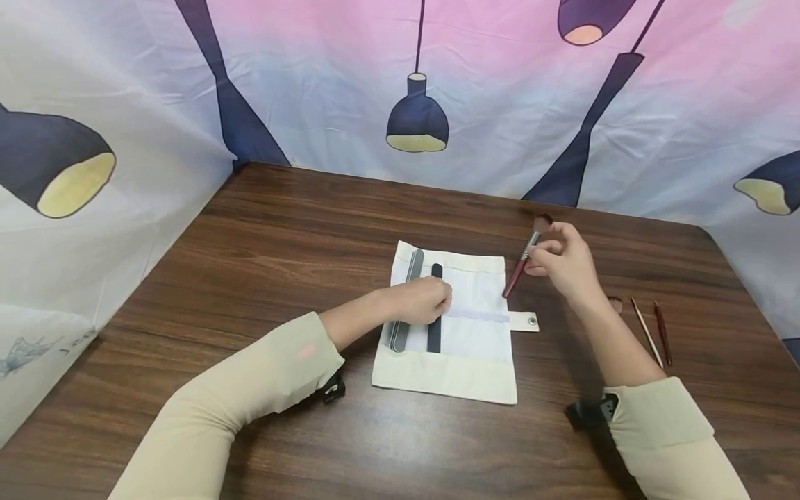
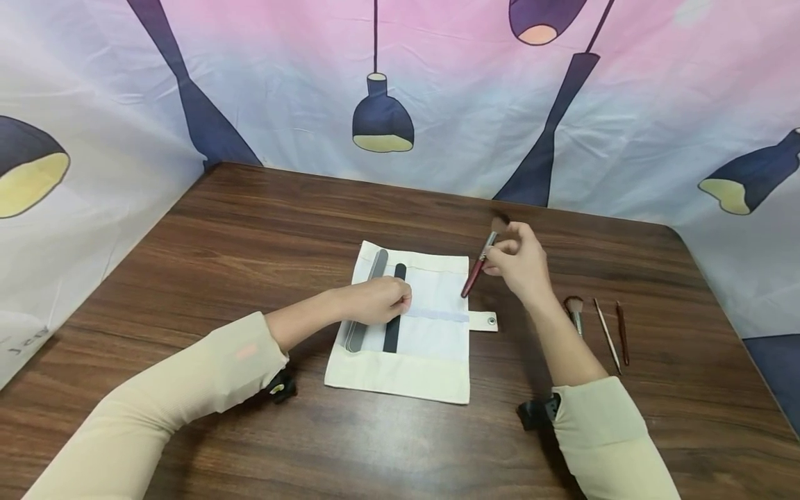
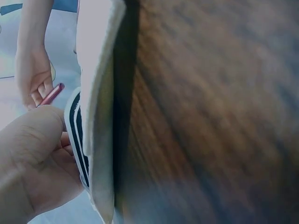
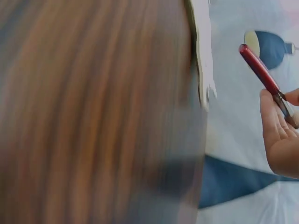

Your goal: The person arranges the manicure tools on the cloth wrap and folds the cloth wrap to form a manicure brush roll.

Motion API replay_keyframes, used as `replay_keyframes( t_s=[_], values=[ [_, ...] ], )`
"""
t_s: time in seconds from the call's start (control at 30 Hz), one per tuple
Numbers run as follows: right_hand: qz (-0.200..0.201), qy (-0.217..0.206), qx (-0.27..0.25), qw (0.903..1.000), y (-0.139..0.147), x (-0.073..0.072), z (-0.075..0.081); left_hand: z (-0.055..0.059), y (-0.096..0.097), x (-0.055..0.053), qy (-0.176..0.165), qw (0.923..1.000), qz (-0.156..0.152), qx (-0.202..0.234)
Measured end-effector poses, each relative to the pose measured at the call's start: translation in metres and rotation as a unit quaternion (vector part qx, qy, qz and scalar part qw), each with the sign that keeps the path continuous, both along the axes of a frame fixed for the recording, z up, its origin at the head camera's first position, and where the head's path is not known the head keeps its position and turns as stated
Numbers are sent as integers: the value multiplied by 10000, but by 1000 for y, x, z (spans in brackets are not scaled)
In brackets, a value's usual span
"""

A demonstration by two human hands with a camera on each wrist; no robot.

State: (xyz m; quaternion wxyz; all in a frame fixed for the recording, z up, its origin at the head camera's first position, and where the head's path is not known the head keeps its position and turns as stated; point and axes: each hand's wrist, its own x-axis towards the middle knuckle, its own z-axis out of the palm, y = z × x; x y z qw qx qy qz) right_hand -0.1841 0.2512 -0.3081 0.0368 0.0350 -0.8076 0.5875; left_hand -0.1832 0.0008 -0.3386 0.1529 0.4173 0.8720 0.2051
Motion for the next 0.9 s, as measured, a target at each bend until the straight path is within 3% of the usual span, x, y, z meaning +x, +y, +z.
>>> replay_keyframes(
  t_s=[0.23, 0.5, 0.9],
  values=[
    [583, -259, -239, 9977, -29, -7, -4, -1, 1, -1, 37, 10000, -55, 33],
    [910, -707, -331, 9928, -45, -13, -7, -3, 4, -3, -89, 9997, -174, 145],
    [1226, -1092, 422, 9855, -53, -15, -15, -5, 5, -2, -39, 9994, -243, 227]
  ],
)
